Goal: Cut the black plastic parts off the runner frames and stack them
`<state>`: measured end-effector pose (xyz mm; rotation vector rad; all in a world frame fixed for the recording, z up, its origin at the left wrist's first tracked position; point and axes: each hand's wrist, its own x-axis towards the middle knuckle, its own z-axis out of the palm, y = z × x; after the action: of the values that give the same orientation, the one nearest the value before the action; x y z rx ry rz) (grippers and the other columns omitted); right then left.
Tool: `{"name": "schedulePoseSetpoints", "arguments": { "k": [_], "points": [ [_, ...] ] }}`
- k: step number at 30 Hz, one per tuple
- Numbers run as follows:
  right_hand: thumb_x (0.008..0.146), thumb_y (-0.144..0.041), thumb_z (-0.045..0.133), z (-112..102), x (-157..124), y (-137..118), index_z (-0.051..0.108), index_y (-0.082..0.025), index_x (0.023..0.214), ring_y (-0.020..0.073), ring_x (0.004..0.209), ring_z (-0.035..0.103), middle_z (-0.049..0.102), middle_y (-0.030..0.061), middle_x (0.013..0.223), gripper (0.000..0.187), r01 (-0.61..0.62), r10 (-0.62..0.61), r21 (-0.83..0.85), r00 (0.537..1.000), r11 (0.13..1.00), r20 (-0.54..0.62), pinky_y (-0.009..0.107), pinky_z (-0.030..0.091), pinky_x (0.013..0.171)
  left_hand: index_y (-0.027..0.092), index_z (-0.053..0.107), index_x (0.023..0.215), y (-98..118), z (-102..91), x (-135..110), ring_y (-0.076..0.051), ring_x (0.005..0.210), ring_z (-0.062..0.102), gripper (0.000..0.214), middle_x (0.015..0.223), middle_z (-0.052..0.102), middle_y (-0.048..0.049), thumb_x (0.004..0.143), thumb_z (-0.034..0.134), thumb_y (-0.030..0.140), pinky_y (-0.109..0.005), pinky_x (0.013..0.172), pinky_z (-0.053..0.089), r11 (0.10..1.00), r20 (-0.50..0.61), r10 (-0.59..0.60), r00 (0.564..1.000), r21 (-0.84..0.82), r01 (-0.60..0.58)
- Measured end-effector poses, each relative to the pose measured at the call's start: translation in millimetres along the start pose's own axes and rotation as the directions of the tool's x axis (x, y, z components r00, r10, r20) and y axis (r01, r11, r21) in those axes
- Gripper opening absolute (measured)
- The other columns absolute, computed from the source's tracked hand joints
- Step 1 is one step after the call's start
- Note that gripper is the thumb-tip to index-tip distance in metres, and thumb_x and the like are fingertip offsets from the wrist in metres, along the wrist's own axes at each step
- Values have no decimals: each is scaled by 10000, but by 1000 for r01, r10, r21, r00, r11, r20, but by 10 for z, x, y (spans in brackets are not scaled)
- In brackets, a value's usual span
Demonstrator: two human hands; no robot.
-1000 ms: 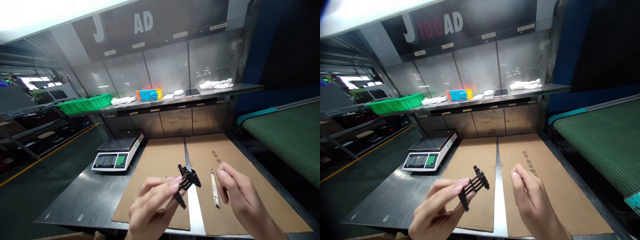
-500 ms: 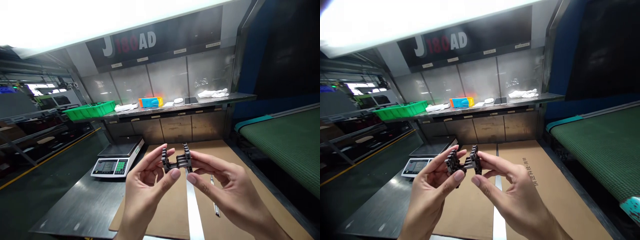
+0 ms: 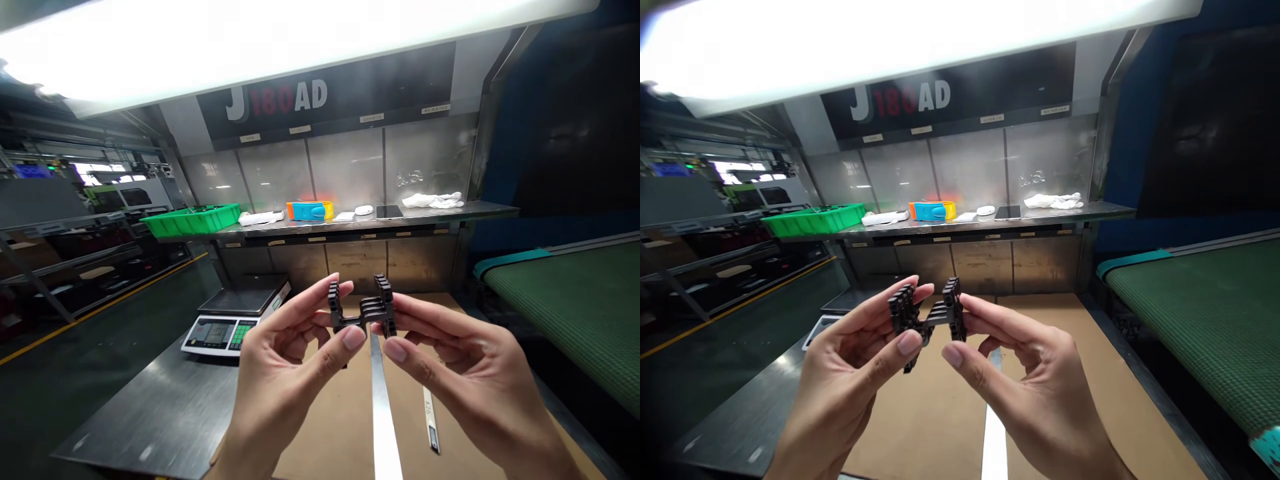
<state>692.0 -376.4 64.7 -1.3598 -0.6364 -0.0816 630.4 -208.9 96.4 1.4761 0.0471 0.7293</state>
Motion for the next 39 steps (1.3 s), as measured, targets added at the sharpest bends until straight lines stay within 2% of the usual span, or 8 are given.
{"name": "schedulePoseSetpoints", "arguments": {
  "k": [5, 10, 13, 17, 20, 26, 35, 39],
  "points": [
    [794, -377, 885, 56, -17, -67, 785, -316, 1217, 258, 952, 776, 810, 62, 1136, 439, 36, -36, -19, 998, 999, -44, 343, 678, 802, 288, 793, 1185, 11, -28, -4, -200, 900, 759, 578, 1209, 791, -79, 646, 970, 399, -196, 659, 607, 997, 1, -65, 998, -30, 65],
    [784, -349, 889, 102, -31, -127, 795, -322, 1195, 228, 950, 753, 811, 48, 1127, 422, 28, -29, -18, 996, 999, -79, 280, 648, 736, 314, 791, 1188, -15, -68, 8, -183, 874, 755, 560, 1235, 783, -65, 661, 969, 374, -175, 634, 596, 997, 28, -69, 997, -19, 70],
    [792, -339, 883, 90, -30, -97, 789, -322, 1210, 225, 949, 749, 809, 49, 1135, 429, 42, -44, -36, 997, 998, -66, 278, 637, 739, 289, 796, 1178, -22, -50, -2, -185, 875, 760, 545, 1209, 792, -73, 664, 967, 340, -178, 656, 608, 996, -9, -56, 998, -63, 55],
    [812, -338, 870, 61, -28, -12, 775, -332, 1232, 197, 898, 746, 808, 42, 1147, 430, 82, -84, -59, 996, 995, -32, 272, 636, 760, 267, 798, 1167, -34, -27, -22, -198, 894, 778, 512, 1142, 810, -81, 681, 958, 286, -198, 714, 630, 992, 34, -64, 997, -104, 67],
    [820, -354, 864, 54, -29, 30, 771, -313, 1244, 194, 848, 737, 808, 57, 1148, 436, 88, -90, -81, 996, 993, -25, 291, 641, 748, 272, 801, 1156, -51, -21, -36, -185, 899, 775, 501, 1135, 812, -71, 681, 958, 289, -182, 727, 619, 990, 9, -72, 997, -119, 73],
    [808, -384, 872, 76, -12, 18, 779, -279, 1235, 241, 871, 757, 813, 83, 1114, 450, 66, -69, -71, 997, 995, -39, 327, 649, 714, 294, 804, 1157, -63, -28, -29, -168, 850, 748, 523, 1164, 805, -69, 663, 968, 351, -165, 619, 574, 991, 1, -99, 995, -92, 98],
    [796, -365, 880, 117, -23, 3, 794, -293, 1199, 228, 866, 755, 818, 70, 1079, 418, 85, -88, -55, 994, 995, -71, 290, 633, 672, 284, 777, 1222, -58, -30, -46, -231, 964, 756, 590, 1210, 790, -85, 673, 953, 408, -224, 681, 588, 990, -3, -129, 992, -64, 129],
    [833, -360, 846, 44, 2, 42, 773, -294, 1245, 215, 874, 734, 803, 74, 1149, 423, 98, -105, -126, 994, 987, -43, 302, 640, 732, 284, 761, 1254, -118, -63, -21, -220, 966, 747, 587, 1254, 771, -76, 701, 939, 370, -256, 783, 596, 998, -15, -53, 999, 25, 53]
  ]
}}
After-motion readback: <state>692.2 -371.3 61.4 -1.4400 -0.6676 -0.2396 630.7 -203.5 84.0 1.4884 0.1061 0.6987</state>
